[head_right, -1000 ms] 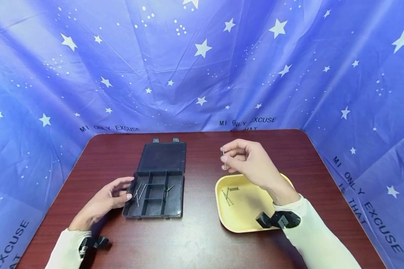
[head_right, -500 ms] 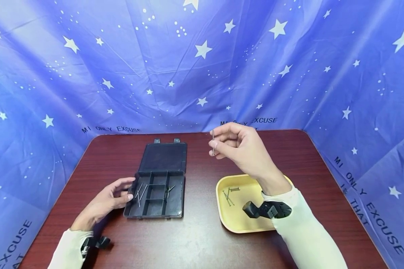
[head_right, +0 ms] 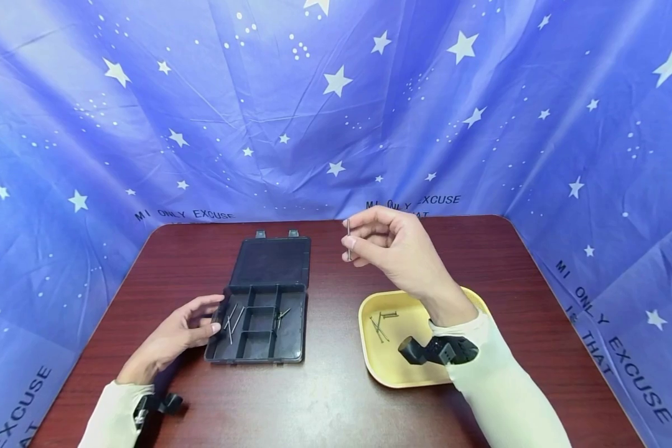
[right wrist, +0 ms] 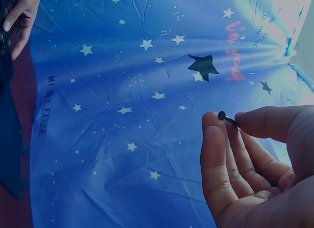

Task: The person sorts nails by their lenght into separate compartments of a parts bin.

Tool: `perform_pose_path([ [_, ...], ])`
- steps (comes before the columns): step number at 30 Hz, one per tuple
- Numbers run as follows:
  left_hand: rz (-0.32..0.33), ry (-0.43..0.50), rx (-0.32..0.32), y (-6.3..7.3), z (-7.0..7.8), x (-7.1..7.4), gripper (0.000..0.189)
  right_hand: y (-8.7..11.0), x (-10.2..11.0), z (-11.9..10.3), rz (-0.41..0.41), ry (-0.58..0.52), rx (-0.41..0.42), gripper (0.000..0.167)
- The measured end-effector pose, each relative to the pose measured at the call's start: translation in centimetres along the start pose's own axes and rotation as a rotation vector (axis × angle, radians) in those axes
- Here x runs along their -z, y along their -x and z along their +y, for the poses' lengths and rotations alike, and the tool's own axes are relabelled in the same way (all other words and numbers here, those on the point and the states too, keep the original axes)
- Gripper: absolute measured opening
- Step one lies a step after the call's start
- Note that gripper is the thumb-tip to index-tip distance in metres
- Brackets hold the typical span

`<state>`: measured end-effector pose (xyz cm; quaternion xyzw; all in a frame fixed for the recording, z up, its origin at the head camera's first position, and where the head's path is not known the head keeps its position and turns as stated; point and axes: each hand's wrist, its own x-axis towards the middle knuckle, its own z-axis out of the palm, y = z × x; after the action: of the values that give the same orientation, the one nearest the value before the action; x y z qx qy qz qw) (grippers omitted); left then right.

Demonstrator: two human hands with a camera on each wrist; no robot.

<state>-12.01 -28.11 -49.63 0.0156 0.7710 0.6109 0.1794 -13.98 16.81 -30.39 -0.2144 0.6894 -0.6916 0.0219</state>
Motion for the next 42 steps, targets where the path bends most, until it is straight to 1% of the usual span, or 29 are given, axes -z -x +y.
perform_pose_path([
  [5, 0.001, 0.001, -0.001, 0.0, -0.1, 0.0, 0.069, -0.3, -1.3, 0.6, -0.018, -0.020, -0.019, 0.021],
  [9, -0.002, -0.004, -0.003, 0.0, -0.2, 0.0, 0.069, -0.8, -2.9, 1.4, -0.044, -0.010, -0.054, 0.021],
  [15, -0.005, 0.007, -0.002, -0.1, -0.1, 0.0, 0.069, -1.8, -6.3, 3.4, -0.116, -0.015, -0.159, 0.024],
  [20, -0.002, 0.018, 0.004, -0.1, 0.0, 0.0, 0.069, -2.9, -9.3, 6.0, -0.160, -0.055, -0.240, 0.025],
  [24, -0.003, 0.018, 0.010, -0.1, 0.0, -0.1, 0.069, -3.6, -11.2, 8.0, -0.168, -0.086, -0.280, 0.024],
  [29, -0.006, 0.022, 0.002, -0.1, 0.0, 0.0, 0.068, -4.3, -13.6, 9.8, -0.184, -0.102, -0.326, 0.024],
  [34, -0.018, 0.030, -0.015, -0.2, -0.2, 0.1, 0.068, -4.5, -15.9, 11.5, -0.202, -0.134, -0.406, 0.023],
  [39, -0.029, 0.027, -0.014, -0.2, -0.1, 0.0, 0.069, -4.6, -17.9, 13.5, -0.176, -0.157, -0.503, 0.018],
  [42, -0.026, 0.022, -0.007, -0.2, -0.1, -0.1, 0.068, -4.7, -18.8, 14.7, -0.152, -0.154, -0.546, 0.023],
])
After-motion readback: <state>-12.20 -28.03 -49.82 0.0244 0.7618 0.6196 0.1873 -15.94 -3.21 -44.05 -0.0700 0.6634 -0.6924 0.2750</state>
